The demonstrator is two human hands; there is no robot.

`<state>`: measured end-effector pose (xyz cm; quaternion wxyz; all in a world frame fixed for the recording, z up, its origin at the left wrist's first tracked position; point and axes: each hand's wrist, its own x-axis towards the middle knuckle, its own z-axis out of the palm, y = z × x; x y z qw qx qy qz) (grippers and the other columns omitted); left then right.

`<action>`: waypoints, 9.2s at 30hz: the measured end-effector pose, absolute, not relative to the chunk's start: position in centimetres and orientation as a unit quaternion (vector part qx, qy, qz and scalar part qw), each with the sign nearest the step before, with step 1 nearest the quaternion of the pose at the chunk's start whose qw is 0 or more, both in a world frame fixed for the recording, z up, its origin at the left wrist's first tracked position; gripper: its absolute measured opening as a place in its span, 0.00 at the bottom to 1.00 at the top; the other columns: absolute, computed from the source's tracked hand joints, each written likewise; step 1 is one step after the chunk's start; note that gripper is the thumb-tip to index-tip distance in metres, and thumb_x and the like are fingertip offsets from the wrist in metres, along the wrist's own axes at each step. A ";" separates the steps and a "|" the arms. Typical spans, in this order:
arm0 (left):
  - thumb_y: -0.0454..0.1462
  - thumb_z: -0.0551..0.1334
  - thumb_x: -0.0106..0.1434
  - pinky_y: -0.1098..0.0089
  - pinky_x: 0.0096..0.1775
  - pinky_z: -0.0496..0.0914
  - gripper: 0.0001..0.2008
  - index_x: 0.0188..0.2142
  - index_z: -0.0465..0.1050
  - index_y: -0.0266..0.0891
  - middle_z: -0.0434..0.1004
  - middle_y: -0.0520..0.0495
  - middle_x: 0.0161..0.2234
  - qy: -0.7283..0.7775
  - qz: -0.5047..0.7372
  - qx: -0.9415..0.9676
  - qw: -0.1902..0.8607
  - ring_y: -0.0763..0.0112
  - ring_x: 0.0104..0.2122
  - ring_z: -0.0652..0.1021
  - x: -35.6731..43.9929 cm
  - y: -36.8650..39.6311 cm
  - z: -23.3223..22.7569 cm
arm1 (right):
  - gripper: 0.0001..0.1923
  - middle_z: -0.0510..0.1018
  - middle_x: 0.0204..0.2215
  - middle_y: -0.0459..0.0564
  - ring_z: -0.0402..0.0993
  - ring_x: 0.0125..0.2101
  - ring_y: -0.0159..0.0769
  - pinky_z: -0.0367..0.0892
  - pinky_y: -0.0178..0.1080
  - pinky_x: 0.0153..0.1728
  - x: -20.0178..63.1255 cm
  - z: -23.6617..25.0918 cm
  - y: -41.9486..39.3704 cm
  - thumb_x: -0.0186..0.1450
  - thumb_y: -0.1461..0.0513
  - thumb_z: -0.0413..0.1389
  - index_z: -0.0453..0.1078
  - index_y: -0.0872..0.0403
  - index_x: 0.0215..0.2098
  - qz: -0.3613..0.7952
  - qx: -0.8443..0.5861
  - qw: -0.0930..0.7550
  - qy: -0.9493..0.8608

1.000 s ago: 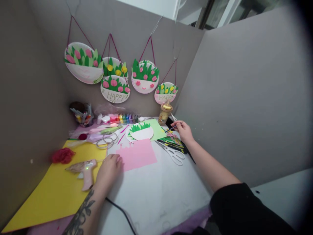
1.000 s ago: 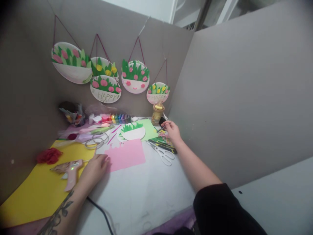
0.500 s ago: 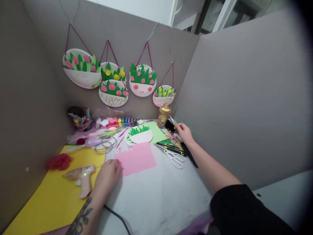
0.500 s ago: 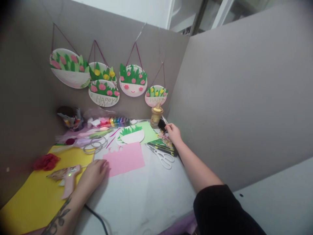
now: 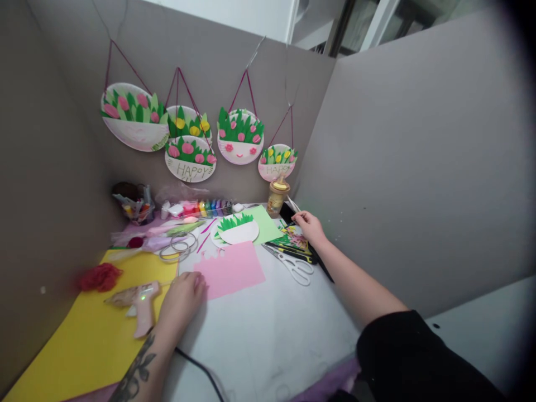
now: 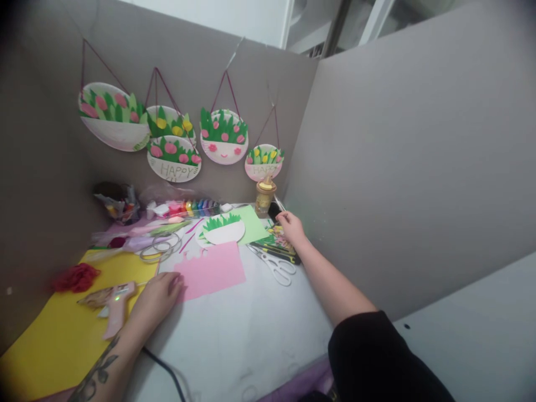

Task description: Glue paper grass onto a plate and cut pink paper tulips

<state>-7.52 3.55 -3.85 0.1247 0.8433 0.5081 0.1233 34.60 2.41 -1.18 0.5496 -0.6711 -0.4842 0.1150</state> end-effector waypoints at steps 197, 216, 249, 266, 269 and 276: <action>0.27 0.46 0.65 0.50 0.53 0.65 0.22 0.56 0.65 0.40 0.65 0.38 0.58 0.307 -0.092 0.936 0.143 0.49 0.61 0.60 -4.2 2.2 -2.4 | 0.15 0.67 0.15 0.41 0.60 0.20 0.29 0.56 0.33 0.21 16.2 -5.9 -0.6 0.55 0.58 0.61 0.60 0.52 0.18 0.354 -0.616 0.407 -0.574; 0.26 0.46 0.64 0.51 0.53 0.65 0.24 0.56 0.65 0.40 0.66 0.38 0.57 0.305 -0.084 0.938 0.143 0.50 0.60 0.61 -4.4 2.2 -2.7 | 0.14 0.66 0.16 0.41 0.60 0.20 0.28 0.55 0.32 0.21 16.6 -6.3 -0.6 0.55 0.59 0.60 0.59 0.53 0.19 0.384 -0.587 0.394 -0.594; 0.27 0.46 0.64 0.53 0.52 0.66 0.23 0.56 0.65 0.40 0.66 0.40 0.57 0.307 -0.105 0.938 0.125 0.49 0.60 0.61 -4.2 2.1 -2.1 | 0.13 0.65 0.15 0.41 0.58 0.18 0.28 0.53 0.32 0.20 16.8 -6.1 -0.4 0.53 0.60 0.58 0.58 0.53 0.17 0.417 -0.565 0.373 -0.607; 0.26 0.47 0.64 0.54 0.52 0.66 0.23 0.55 0.66 0.41 0.67 0.41 0.56 0.303 -0.090 0.943 0.108 0.50 0.59 0.63 -4.3 2.1 -2.6 | 0.13 0.62 0.15 0.39 0.57 0.19 0.28 0.54 0.33 0.22 17.0 -6.2 -0.5 0.53 0.62 0.57 0.56 0.52 0.18 0.371 -0.585 0.448 -0.565; 0.26 0.47 0.64 0.54 0.52 0.66 0.23 0.55 0.66 0.40 0.67 0.41 0.56 0.303 -0.094 0.942 0.113 0.49 0.60 0.62 -4.3 2.1 -2.5 | 0.15 0.64 0.16 0.40 0.58 0.20 0.29 0.54 0.33 0.23 16.8 -6.2 -0.4 0.55 0.60 0.59 0.58 0.52 0.18 0.353 -0.593 0.436 -0.577; 0.27 0.47 0.64 0.55 0.53 0.65 0.22 0.55 0.66 0.40 0.67 0.41 0.56 0.299 -0.078 0.943 0.124 0.53 0.59 0.63 -4.4 2.1 -2.6 | 0.15 0.65 0.17 0.40 0.59 0.21 0.29 0.55 0.33 0.22 16.5 -6.1 -0.5 0.55 0.59 0.61 0.59 0.52 0.19 0.365 -0.588 0.410 -0.594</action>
